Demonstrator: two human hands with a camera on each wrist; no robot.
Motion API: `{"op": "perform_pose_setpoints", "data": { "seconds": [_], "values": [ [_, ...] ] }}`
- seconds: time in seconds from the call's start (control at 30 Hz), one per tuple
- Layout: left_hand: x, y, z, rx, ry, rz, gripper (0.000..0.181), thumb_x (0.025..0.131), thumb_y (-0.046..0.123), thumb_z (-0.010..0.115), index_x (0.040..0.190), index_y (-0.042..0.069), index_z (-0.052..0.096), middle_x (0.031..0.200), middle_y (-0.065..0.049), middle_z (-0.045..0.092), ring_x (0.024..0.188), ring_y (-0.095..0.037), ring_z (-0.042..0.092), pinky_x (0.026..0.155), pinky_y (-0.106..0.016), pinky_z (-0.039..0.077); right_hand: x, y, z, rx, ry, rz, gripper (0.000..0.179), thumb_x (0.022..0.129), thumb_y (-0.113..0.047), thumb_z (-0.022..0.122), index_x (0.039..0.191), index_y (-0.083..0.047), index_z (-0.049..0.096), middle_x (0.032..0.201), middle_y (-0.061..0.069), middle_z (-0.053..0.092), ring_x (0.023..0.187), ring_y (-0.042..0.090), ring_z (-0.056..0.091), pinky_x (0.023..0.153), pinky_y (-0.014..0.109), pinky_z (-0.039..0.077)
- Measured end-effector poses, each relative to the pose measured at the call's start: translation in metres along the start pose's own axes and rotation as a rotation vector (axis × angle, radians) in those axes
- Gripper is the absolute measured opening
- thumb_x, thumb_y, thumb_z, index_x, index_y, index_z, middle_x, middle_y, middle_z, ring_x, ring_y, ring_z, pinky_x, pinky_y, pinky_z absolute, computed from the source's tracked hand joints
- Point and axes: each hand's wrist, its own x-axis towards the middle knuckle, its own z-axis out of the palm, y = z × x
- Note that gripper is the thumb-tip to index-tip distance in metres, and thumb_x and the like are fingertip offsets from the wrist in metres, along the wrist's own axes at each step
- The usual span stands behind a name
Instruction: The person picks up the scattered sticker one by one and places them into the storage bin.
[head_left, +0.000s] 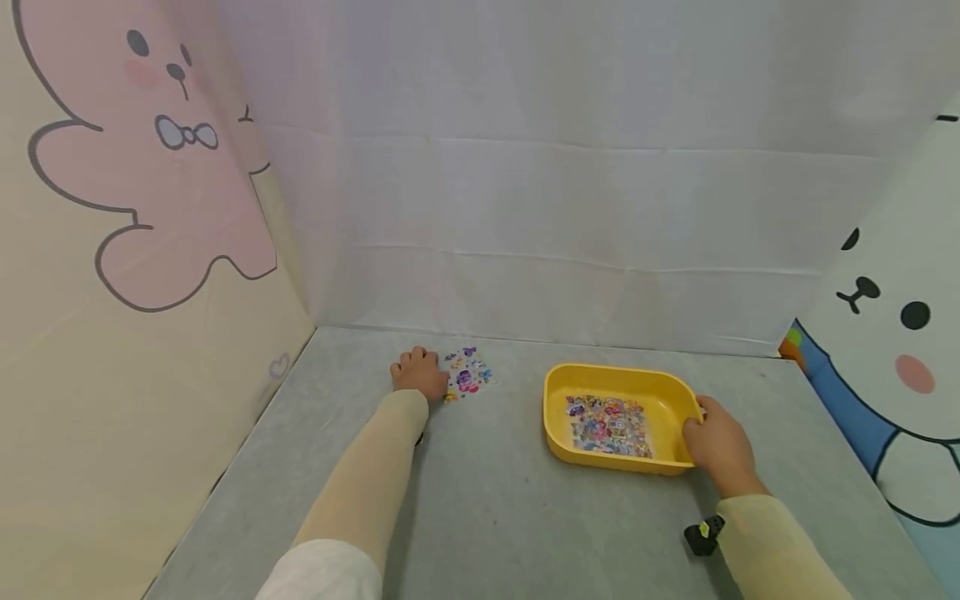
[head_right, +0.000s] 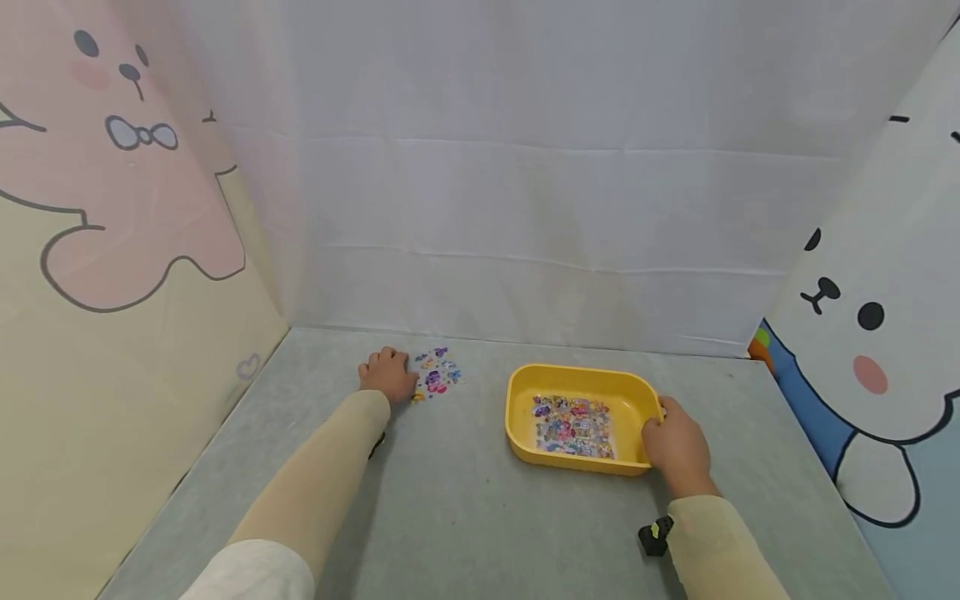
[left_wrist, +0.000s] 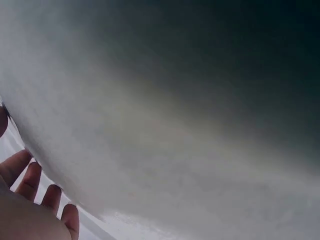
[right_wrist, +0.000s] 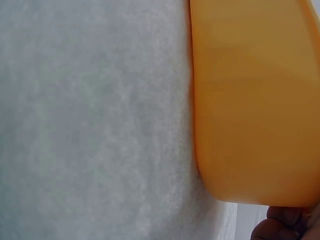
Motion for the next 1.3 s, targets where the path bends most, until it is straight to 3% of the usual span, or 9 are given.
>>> {"op": "perform_pose_setpoints", "data": {
  "seconds": [0.27,0.47,0.8,1.07,1.3],
  "values": [
    [0.003,0.004,-0.003,0.042,0.041,-0.017,0.053,0.098,0.041,0.069,0.137,0.005,0.063,0.135,-0.017,0.055,0.125,-0.039,0.045,0.105,-0.058,0.035,-0.001,-0.002,-0.001,-0.003,0.004,0.005,0.060,0.102,-0.015,0.041,0.156,0.007,0.027,0.145,0.037,0.042,0.109,0.044,0.051,0.099,0.061,0.044],
    [0.007,-0.001,-0.007,0.028,0.071,-0.040,0.034,0.097,0.027,0.067,0.123,0.005,0.069,0.119,-0.017,0.063,0.114,-0.039,0.053,0.100,-0.057,0.042,0.001,-0.001,0.000,-0.014,-0.007,-0.011,0.060,0.102,-0.016,0.041,0.156,0.007,0.027,0.146,0.038,0.042,0.111,0.045,0.051,0.100,0.063,0.042],
    [0.008,-0.001,-0.013,-0.130,0.037,-0.063,0.035,0.096,0.021,0.066,0.125,0.002,0.069,0.121,-0.020,0.069,0.115,-0.043,0.057,0.100,-0.057,0.044,0.003,0.000,-0.001,-0.009,-0.004,-0.007,0.061,0.102,-0.016,0.040,0.156,0.008,0.026,0.147,0.037,0.040,0.112,0.045,0.051,0.102,0.063,0.042],
    [0.005,-0.007,-0.020,-0.345,0.050,-0.057,0.027,0.093,0.017,0.069,0.117,0.004,0.070,0.113,-0.015,0.070,0.106,-0.036,0.061,0.094,-0.052,0.048,0.003,0.000,0.000,-0.001,0.005,-0.010,0.060,0.103,-0.016,0.040,0.156,0.007,0.026,0.146,0.038,0.041,0.111,0.046,0.050,0.101,0.063,0.043],
    [-0.003,-0.005,-0.038,-0.593,-0.067,-0.128,0.015,0.092,0.014,0.072,0.101,0.003,0.074,0.101,-0.010,0.072,0.091,-0.025,0.062,0.079,-0.039,0.050,0.004,0.002,0.001,0.007,-0.014,-0.009,0.062,0.103,-0.016,0.040,0.157,0.008,0.024,0.148,0.038,0.038,0.114,0.047,0.049,0.103,0.064,0.041]
  ]
}}
